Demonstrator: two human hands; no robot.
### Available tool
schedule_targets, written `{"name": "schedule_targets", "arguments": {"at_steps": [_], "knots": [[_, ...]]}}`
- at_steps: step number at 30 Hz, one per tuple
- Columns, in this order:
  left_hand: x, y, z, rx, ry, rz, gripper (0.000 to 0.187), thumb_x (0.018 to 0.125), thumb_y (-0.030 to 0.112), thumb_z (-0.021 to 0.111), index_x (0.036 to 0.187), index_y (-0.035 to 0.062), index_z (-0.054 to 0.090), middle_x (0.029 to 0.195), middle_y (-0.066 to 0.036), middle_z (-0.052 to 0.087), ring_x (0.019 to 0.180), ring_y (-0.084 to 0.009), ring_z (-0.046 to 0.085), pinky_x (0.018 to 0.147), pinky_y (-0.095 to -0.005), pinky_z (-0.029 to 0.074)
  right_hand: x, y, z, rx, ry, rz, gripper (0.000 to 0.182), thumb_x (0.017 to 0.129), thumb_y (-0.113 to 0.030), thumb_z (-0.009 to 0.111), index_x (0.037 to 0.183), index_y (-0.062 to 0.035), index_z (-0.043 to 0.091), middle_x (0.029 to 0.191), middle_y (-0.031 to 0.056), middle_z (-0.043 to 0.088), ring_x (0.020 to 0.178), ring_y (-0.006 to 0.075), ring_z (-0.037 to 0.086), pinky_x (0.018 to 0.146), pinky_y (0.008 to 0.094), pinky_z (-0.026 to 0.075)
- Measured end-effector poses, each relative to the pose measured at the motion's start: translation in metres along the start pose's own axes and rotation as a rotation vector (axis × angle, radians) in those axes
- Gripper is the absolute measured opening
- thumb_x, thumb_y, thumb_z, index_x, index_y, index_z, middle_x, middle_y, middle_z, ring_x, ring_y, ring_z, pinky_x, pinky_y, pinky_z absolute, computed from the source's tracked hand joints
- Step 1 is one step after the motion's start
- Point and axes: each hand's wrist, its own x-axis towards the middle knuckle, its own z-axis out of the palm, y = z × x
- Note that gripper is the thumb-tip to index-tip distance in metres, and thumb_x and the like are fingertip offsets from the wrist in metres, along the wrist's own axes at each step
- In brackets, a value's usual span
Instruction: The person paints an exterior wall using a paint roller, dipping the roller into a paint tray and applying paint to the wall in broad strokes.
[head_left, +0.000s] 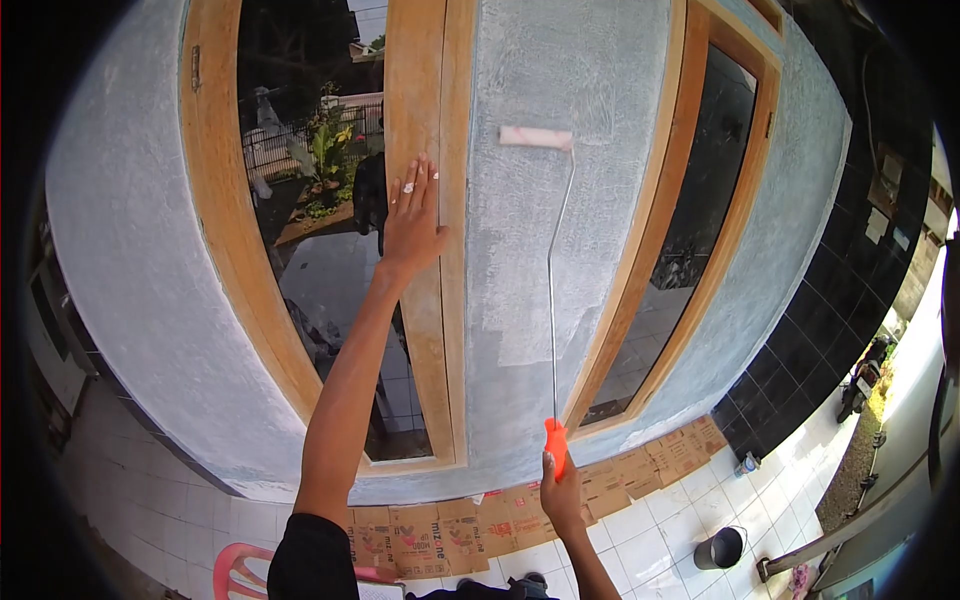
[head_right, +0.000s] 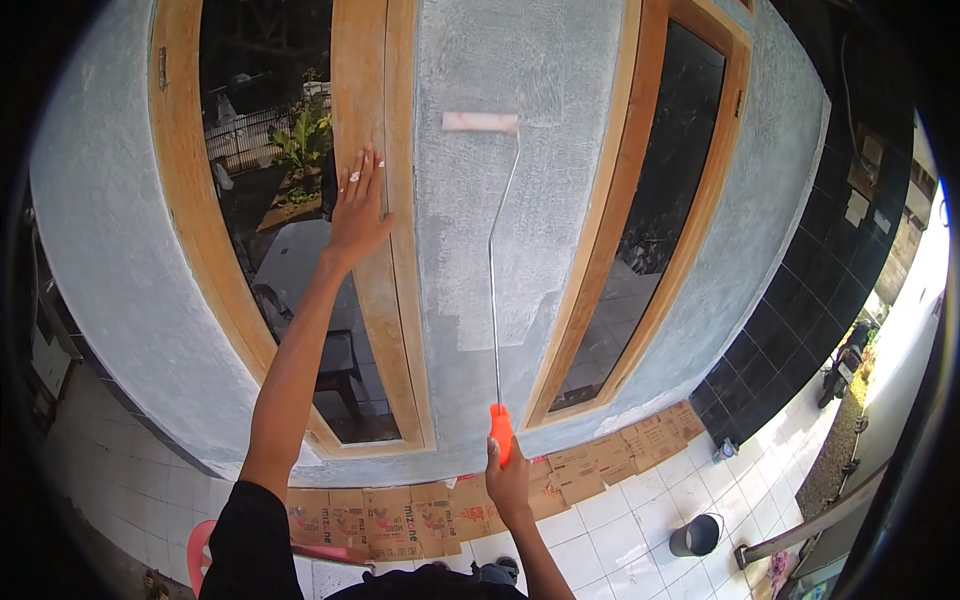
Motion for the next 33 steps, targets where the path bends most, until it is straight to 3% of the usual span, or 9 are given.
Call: {"name": "schedule_targets", "arguments": {"at_steps": [3, 5, 8, 11, 15, 19, 22, 28, 33], "knots": [[-0.004, 0.001, 0.003, 0.011, -0.012, -0.011, 0.090, 0.074, 0.015, 0.063, 0.145, 0.0021, 0.010, 0.153, -0.013, 0.006, 0.141, -0.0258, 0.004, 0.115, -0.0416, 0.009, -0.044, 0.049, 0.011, 0.043, 0.063, -0.108, 0.028, 0.093, -0.024, 0.050, 0.100, 0.0023, 0.054, 0.065, 0.0196, 0.057, 0.057, 0.0356, 0.058, 0.052, 0.0415, 0.042], [-0.009, 0.001, 0.007, 0.038, 0.019, 0.003, 0.089, 0.073, 0.017, 0.064, 0.144, 0.0009, 0.013, 0.152, -0.013, 0.010, 0.141, -0.0249, 0.006, 0.115, -0.0426, 0.009, -0.064, 0.064, 0.012, 0.008, -0.013, 0.043, 0.028, 0.092, -0.024, 0.051, 0.101, 0.0023, 0.054, 0.067, 0.0209, 0.058, 0.061, 0.0375, 0.060, 0.054, 0.0419, 0.044], [-0.019, 0.002, 0.013, 0.029, 0.012, 0.010, 0.089, 0.073, 0.015, 0.063, 0.144, 0.0007, 0.013, 0.152, -0.013, 0.010, 0.141, -0.0251, 0.007, 0.115, -0.0424, 0.010, -0.061, 0.070, 0.019, 0.029, -0.019, 0.073, 0.029, 0.092, -0.025, 0.052, 0.101, 0.0024, 0.054, 0.068, 0.0220, 0.059, 0.064, 0.0378, 0.061, 0.054, 0.0426, 0.044], [-0.028, 0.004, 0.014, 0.015, -0.011, 0.005, 0.088, 0.073, 0.015, 0.064, 0.144, 0.0006, 0.015, 0.152, -0.013, 0.010, 0.141, -0.0253, 0.007, 0.115, -0.0421, 0.010, -0.022, 0.023, 0.012, 0.023, 0.006, 0.052, 0.029, 0.093, -0.026, 0.050, 0.097, 0.0022, 0.054, 0.066, 0.0217, 0.058, 0.061, 0.0386, 0.060, 0.052, 0.0424, 0.043], [-0.036, 0.004, 0.020, 0.024, -0.034, -0.001, 0.088, 0.073, 0.015, 0.064, 0.144, 0.0008, 0.015, 0.152, -0.012, 0.009, 0.141, -0.0247, 0.007, 0.115, -0.0418, 0.010, 0.037, -0.057, -0.003, 0.011, 0.065, -0.016, 0.030, 0.094, -0.027, 0.049, 0.094, 0.0020, 0.054, 0.058, 0.0172, 0.054, 0.053, 0.0313, 0.058, 0.049, 0.0389, 0.041], [-0.042, 0.003, 0.024, 0.007, -0.028, 0.006, 0.087, 0.073, 0.014, 0.064, 0.144, 0.0019, 0.016, 0.152, -0.011, 0.009, 0.141, -0.0240, 0.007, 0.115, -0.0421, 0.011, 0.048, -0.081, 0.001, 0.047, 0.050, -0.052, 0.030, 0.095, -0.028, 0.049, 0.095, 0.0019, 0.054, 0.057, 0.0160, 0.053, 0.051, 0.0276, 0.057, 0.049, 0.0370, 0.040], [-0.046, 0.001, 0.027, 0.020, -0.025, 0.009, 0.085, 0.072, 0.014, 0.064, 0.144, 0.0026, 0.018, 0.152, -0.011, 0.009, 0.141, -0.0240, 0.007, 0.115, -0.0422, 0.011, 0.024, -0.051, 0.012, 0.055, 0.031, -0.030, 0.030, 0.094, -0.027, 0.050, 0.094, 0.0022, 0.053, 0.059, 0.0160, 0.054, 0.052, 0.0259, 0.056, 0.050, 0.0354, 0.041], [-0.051, -0.003, 0.033, 0.034, -0.007, 0.041, 0.086, 0.072, 0.014, 0.064, 0.144, 0.0033, 0.019, 0.152, -0.011, 0.010, 0.141, -0.0242, 0.008, 0.115, -0.0424, 0.012, -0.092, 0.103, 0.022, -0.122, -0.090, 0.148, 0.034, 0.091, -0.028, 0.052, 0.106, 0.0023, 0.053, 0.072, 0.0257, 0.061, 0.066, 0.0450, 0.059, 0.056, 0.0484, 0.045], [-0.055, 0.000, 0.031, 0.021, -0.013, 0.051, 0.089, 0.073, 0.015, 0.066, 0.145, 0.0045, 0.016, 0.152, -0.010, 0.010, 0.141, -0.0237, 0.008, 0.115, -0.0425, 0.012, -0.132, 0.152, 0.029, -0.156, -0.158, 0.316, 0.036, 0.090, -0.030, 0.053, 0.104, 0.0024, 0.053, 0.067, 0.0274, 0.059, 0.063, 0.0458, 0.058, 0.053, 0.0501, 0.044]]}}
